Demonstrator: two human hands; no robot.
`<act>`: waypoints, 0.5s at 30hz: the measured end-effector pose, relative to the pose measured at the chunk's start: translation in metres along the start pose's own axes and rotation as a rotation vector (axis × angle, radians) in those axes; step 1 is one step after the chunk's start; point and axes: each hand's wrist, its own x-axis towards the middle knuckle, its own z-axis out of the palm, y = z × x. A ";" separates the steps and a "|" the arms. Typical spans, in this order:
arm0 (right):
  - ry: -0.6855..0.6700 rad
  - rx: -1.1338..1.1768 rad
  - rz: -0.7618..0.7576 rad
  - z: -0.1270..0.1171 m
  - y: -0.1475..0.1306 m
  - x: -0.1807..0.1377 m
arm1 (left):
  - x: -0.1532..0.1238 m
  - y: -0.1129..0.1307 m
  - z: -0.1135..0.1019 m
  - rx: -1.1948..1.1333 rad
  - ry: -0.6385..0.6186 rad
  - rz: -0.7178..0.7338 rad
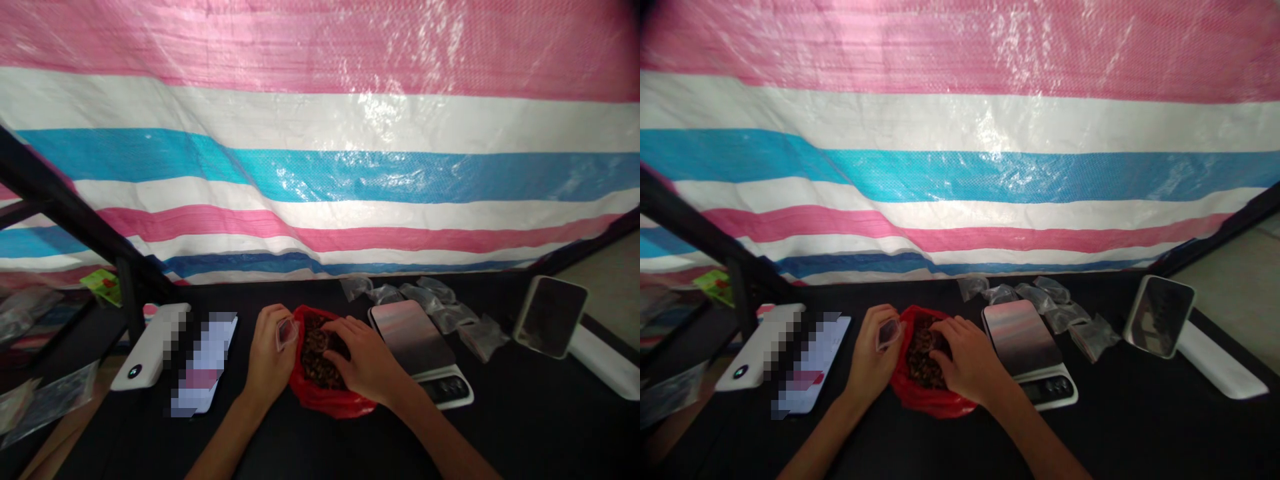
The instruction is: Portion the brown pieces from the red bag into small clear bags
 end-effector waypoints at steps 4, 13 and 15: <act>0.055 0.051 -0.008 -0.011 0.002 0.001 | -0.001 -0.006 -0.003 0.221 -0.126 0.072; 0.087 0.020 -0.218 -0.014 -0.011 -0.005 | -0.015 0.014 0.006 0.267 -0.242 0.186; 0.111 -0.041 -0.253 -0.010 -0.010 -0.005 | -0.016 0.015 0.007 0.253 -0.234 0.167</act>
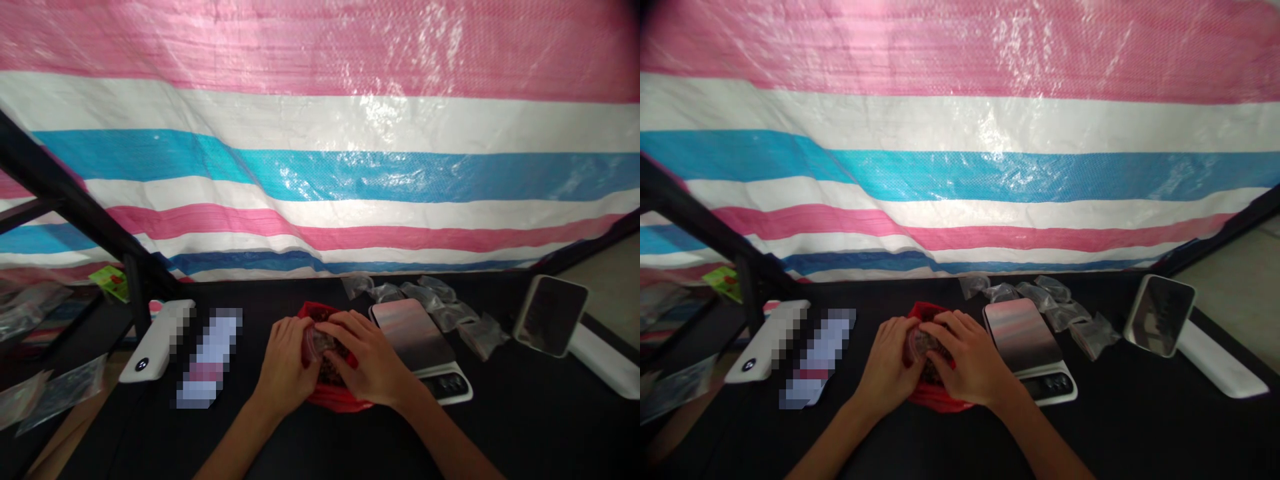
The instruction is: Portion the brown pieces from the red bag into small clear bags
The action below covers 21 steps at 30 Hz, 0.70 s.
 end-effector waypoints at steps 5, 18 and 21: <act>0.046 -0.142 -0.119 0.009 0.001 -0.002 | 0.000 -0.005 -0.001 0.041 0.041 -0.026; 0.203 -0.171 -0.264 0.014 -0.004 -0.001 | -0.002 0.004 0.004 0.064 0.141 -0.056; 0.216 -0.169 -0.249 0.017 -0.005 -0.001 | -0.001 0.005 0.003 0.101 0.183 -0.019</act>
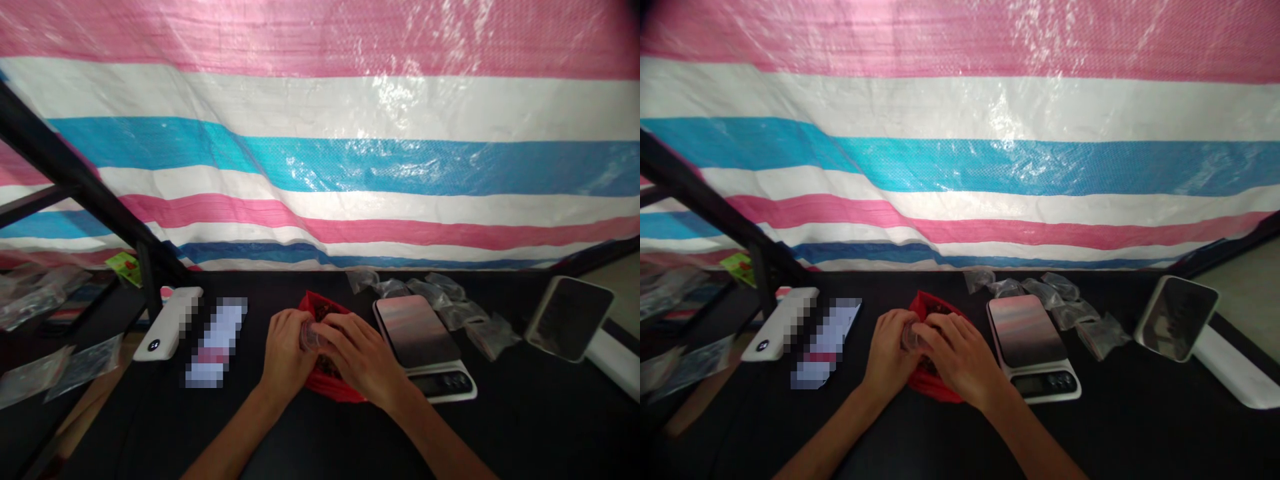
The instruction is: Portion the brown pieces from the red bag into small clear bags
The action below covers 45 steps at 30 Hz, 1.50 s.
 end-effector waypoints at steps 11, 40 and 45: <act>-0.025 0.128 0.068 -0.002 -0.002 0.003 | -0.003 -0.002 -0.005 0.061 -0.015 0.110; -0.132 0.040 0.384 -0.026 0.053 -0.005 | 0.015 -0.010 -0.018 0.022 -0.045 -0.573; -0.236 -0.109 0.276 -0.028 0.034 0.000 | 0.016 -0.017 -0.013 -0.117 -0.209 -0.692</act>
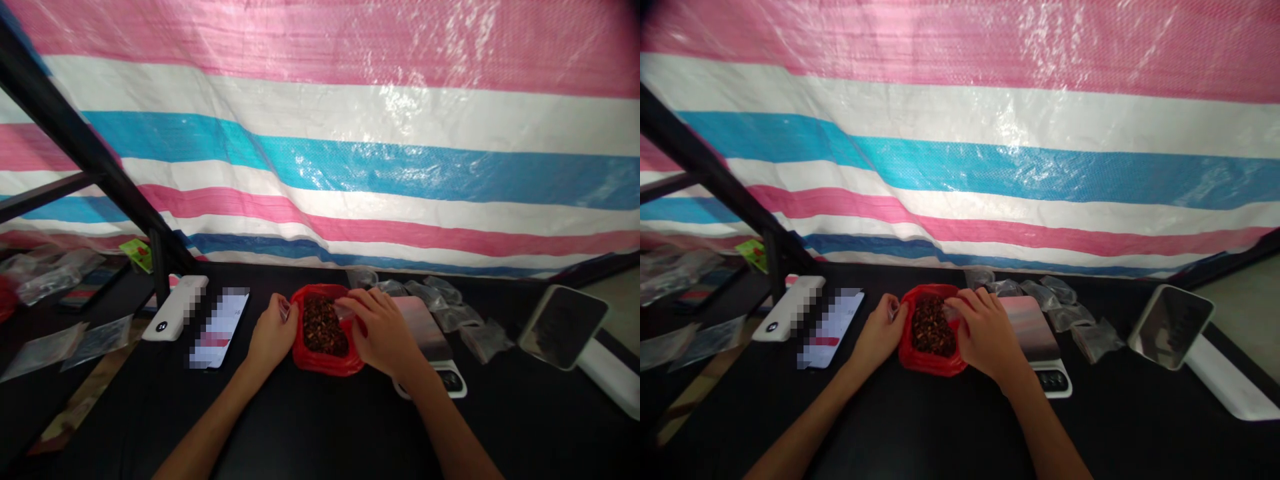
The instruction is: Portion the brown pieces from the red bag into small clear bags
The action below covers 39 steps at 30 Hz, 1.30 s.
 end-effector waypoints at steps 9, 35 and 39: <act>-0.070 -0.055 0.070 0.019 -0.019 -0.003 | -0.003 0.001 0.029 -0.704 0.096 -0.058; 0.026 0.040 0.200 0.044 -0.025 -0.002 | -0.004 0.007 0.022 -0.801 -0.103 -0.031; 0.048 0.070 0.204 0.045 -0.023 -0.001 | 0.002 0.003 0.020 -0.839 -0.134 -0.046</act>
